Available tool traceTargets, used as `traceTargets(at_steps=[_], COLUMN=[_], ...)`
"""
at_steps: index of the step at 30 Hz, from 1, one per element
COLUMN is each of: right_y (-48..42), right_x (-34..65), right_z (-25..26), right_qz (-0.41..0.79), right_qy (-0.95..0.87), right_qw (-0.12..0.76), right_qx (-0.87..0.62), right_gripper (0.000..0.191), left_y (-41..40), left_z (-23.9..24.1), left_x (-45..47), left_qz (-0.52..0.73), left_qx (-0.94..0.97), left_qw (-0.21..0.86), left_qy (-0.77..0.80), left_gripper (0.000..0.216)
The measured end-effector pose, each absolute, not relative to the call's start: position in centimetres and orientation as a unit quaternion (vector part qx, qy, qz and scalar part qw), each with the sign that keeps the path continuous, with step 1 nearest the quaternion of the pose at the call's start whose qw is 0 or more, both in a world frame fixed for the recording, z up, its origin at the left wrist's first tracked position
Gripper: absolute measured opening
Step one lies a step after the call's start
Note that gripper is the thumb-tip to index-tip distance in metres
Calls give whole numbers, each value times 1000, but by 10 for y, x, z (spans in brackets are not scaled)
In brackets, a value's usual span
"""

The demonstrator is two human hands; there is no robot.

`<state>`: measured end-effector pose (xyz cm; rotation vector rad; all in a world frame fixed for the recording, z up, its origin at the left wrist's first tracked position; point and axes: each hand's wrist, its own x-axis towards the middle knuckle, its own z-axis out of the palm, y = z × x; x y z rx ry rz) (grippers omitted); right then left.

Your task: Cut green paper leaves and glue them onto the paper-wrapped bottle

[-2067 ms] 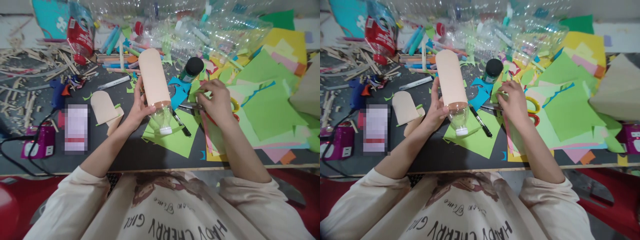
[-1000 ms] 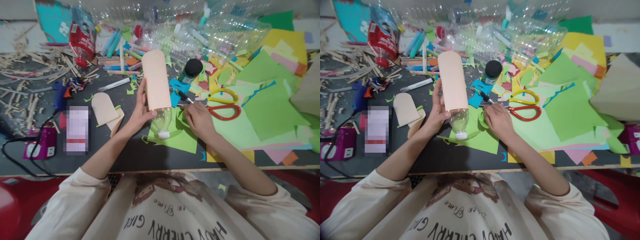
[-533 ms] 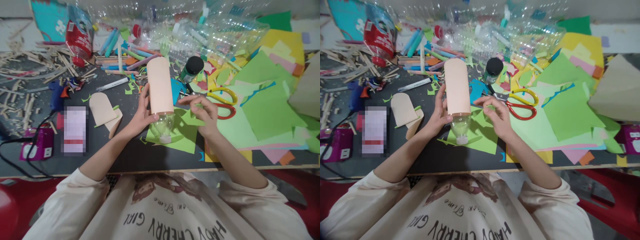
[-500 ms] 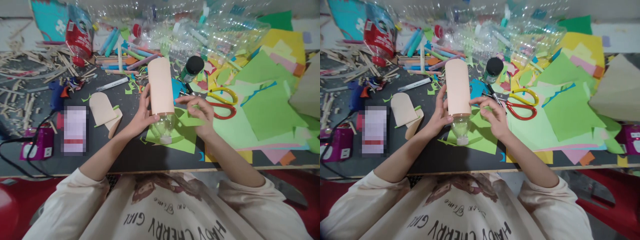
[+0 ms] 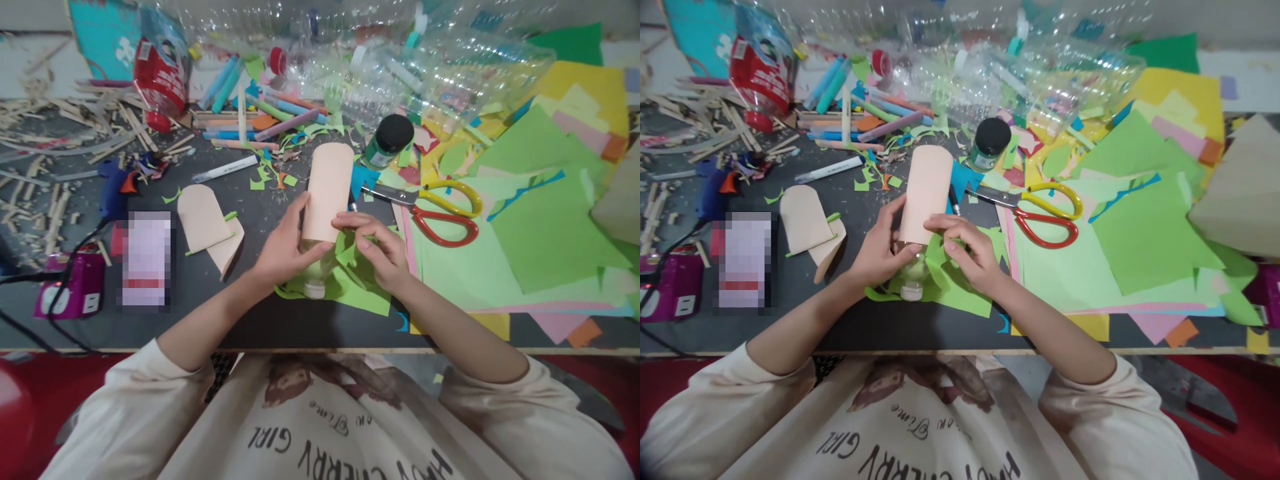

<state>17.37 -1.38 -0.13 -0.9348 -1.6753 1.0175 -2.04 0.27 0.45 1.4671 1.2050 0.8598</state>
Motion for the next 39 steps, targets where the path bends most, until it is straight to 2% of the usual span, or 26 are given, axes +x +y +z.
traceTargets(at_steps=[5, 8, 14, 19, 22, 25, 27, 29, 33, 39], right_y=[-8, 0, 12, 10, 11, 12, 9, 5, -1, 3], right_x=[174, 182, 193, 188, 194, 201, 201, 196, 185, 185], right_z=[0, 2, 4, 0, -2, -2, -2, -2, -1, 0], right_qz=[443, 420, 380, 345, 243, 153, 182, 272, 419, 424], right_qy=[-656, -671, -752, -820, -790, -697, -676, -680, -693, -713], right_qw=[446, 408, 356, 263, 283, 379, 451, 490, 455, 437], right_qx=[-418, -454, -403, -374, -487, -590, -553, -473, -370, -347], right_gripper=[20, 23, 27, 23, 20, 19, 22, 24, 25, 24], left_y=[3, 5, 9, 13, 14, 14, 14, 15, 17, 21], left_z=[0, -6, -9, -6, -7, -9, -10, -11, -13, -15], left_x=[-22, -25, -33, -36, -34, -33, -32, -33, -34, -35], left_qz=[357, 320, 283, 313, 320, 323, 321, 321, 324, 322], left_qx=[680, 734, 801, 792, 788, 786, 785, 784, 785, 796], left_qw=[417, 353, 227, 198, 186, 194, 208, 219, 223, 230], left_qy=[486, 484, 476, 485, 491, 490, 487, 484, 478, 459], left_gripper=[71, 67, 63, 59, 59, 62, 65, 67, 69, 69])
